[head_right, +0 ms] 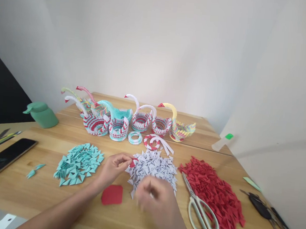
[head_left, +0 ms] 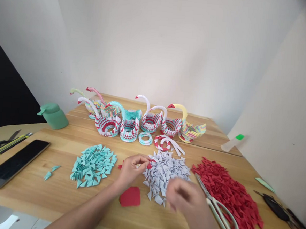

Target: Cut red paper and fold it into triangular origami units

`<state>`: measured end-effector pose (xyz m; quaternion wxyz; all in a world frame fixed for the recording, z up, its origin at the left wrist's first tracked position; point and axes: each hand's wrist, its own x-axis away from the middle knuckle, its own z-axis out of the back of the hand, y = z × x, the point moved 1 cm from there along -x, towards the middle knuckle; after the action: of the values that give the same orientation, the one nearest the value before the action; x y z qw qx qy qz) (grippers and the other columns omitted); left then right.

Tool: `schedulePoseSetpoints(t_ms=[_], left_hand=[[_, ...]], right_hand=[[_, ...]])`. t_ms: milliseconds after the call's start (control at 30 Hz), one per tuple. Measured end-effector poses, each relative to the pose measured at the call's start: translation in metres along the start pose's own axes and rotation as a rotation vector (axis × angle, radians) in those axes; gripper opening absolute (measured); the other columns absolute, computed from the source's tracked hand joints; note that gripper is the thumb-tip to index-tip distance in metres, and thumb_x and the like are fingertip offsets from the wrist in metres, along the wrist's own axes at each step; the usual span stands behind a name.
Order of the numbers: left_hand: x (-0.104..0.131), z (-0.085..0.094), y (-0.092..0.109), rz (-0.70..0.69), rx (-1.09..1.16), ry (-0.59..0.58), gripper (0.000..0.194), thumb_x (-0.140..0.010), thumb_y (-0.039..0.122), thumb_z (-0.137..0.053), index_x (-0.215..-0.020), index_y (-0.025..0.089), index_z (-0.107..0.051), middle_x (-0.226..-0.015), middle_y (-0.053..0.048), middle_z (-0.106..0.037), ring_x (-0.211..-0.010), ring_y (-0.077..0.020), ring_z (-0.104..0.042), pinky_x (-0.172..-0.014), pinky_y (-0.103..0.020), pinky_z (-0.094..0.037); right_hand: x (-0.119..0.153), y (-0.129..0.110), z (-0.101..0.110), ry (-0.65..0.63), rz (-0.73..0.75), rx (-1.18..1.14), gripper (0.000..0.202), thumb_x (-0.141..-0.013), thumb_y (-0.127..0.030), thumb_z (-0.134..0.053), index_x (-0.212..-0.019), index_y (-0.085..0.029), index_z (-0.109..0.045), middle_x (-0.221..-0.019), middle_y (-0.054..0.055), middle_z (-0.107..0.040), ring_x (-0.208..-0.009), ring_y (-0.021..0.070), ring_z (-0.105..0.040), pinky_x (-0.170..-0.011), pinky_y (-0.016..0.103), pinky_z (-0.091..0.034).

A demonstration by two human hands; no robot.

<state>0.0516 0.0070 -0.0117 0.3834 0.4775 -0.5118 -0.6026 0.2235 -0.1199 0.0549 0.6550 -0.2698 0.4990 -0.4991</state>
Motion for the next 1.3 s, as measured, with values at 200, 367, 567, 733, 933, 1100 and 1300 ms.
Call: schedulePoseSetpoints(t_ms=[200,367,567,733,933,1100,1300], left_hand=[[0.005,0.002,0.010,-0.198,-0.181,0.056,0.013,-0.081,0.018,-0.060,-0.074,0.019,-0.071,-0.092,-0.007,-0.075,-0.088,-0.0219,-0.069,-0.083,-0.031,-0.050],[0.007,0.002,0.006,-0.325,-0.306,0.063,0.015,-0.083,0.017,-0.060,-0.084,0.022,-0.073,-0.096,-0.008,-0.075,-0.091,-0.0233,-0.069,-0.085,-0.035,-0.051],[0.008,0.000,0.004,-0.299,-0.287,0.017,0.013,-0.083,0.021,-0.061,-0.085,0.021,-0.074,-0.095,-0.009,-0.075,-0.091,-0.0230,-0.068,-0.086,-0.034,-0.050],[0.000,-0.001,-0.007,0.063,0.068,0.002,0.024,-0.079,0.037,-0.066,-0.087,0.015,-0.070,-0.080,-0.007,-0.074,-0.072,-0.0194,-0.066,-0.068,-0.029,-0.051],[-0.003,-0.001,-0.014,0.196,0.153,-0.083,0.036,-0.073,0.050,-0.069,-0.068,0.014,-0.067,-0.060,-0.002,-0.066,-0.058,-0.0141,-0.058,-0.060,-0.025,-0.047],[-0.002,-0.004,-0.011,0.229,0.230,-0.118,0.035,-0.065,0.045,-0.077,-0.076,0.013,-0.069,-0.067,-0.002,-0.067,-0.061,-0.0135,-0.058,-0.062,-0.025,-0.046],[-0.003,-0.001,-0.005,0.250,0.234,-0.133,0.034,-0.072,0.047,-0.071,-0.067,0.014,-0.064,-0.059,-0.001,-0.063,-0.057,-0.0126,-0.056,-0.062,-0.025,-0.045]], right_hand=[[-0.064,0.053,-0.030,-0.106,-0.175,0.062,0.033,-0.091,-0.043,-0.052,-0.082,-0.018,-0.073,-0.070,0.003,-0.066,-0.060,0.0167,-0.060,-0.053,0.026,-0.046],[-0.063,0.054,-0.046,-0.026,-0.057,0.076,0.022,-0.088,-0.037,-0.058,-0.091,-0.021,-0.073,-0.088,0.007,-0.069,-0.082,0.0219,-0.063,-0.072,0.031,-0.049],[-0.067,0.066,-0.054,0.058,-0.344,-0.159,0.031,-0.080,-0.049,-0.064,-0.074,-0.018,-0.068,-0.062,-0.001,-0.060,-0.050,0.0128,-0.049,-0.048,0.024,-0.040],[-0.065,0.077,-0.056,0.030,-0.419,-0.330,0.036,-0.078,-0.051,-0.067,-0.073,-0.016,-0.066,-0.059,-0.003,-0.054,-0.046,0.0090,-0.042,-0.044,0.022,-0.033],[-0.063,0.080,-0.056,0.058,-0.444,-0.353,0.036,-0.075,-0.052,-0.070,-0.074,-0.016,-0.068,-0.061,-0.001,-0.058,-0.047,0.0093,-0.042,-0.044,0.022,-0.034],[-0.062,0.078,-0.055,0.068,-0.431,-0.331,0.034,-0.073,-0.051,-0.071,-0.073,-0.017,-0.069,-0.055,-0.003,-0.055,-0.045,0.0094,-0.041,-0.044,0.022,-0.033],[-0.060,0.078,-0.054,0.014,-0.434,-0.353,0.032,-0.074,-0.048,-0.072,-0.077,-0.016,-0.072,-0.058,-0.001,-0.058,-0.049,0.0105,-0.046,-0.048,0.023,-0.039]])
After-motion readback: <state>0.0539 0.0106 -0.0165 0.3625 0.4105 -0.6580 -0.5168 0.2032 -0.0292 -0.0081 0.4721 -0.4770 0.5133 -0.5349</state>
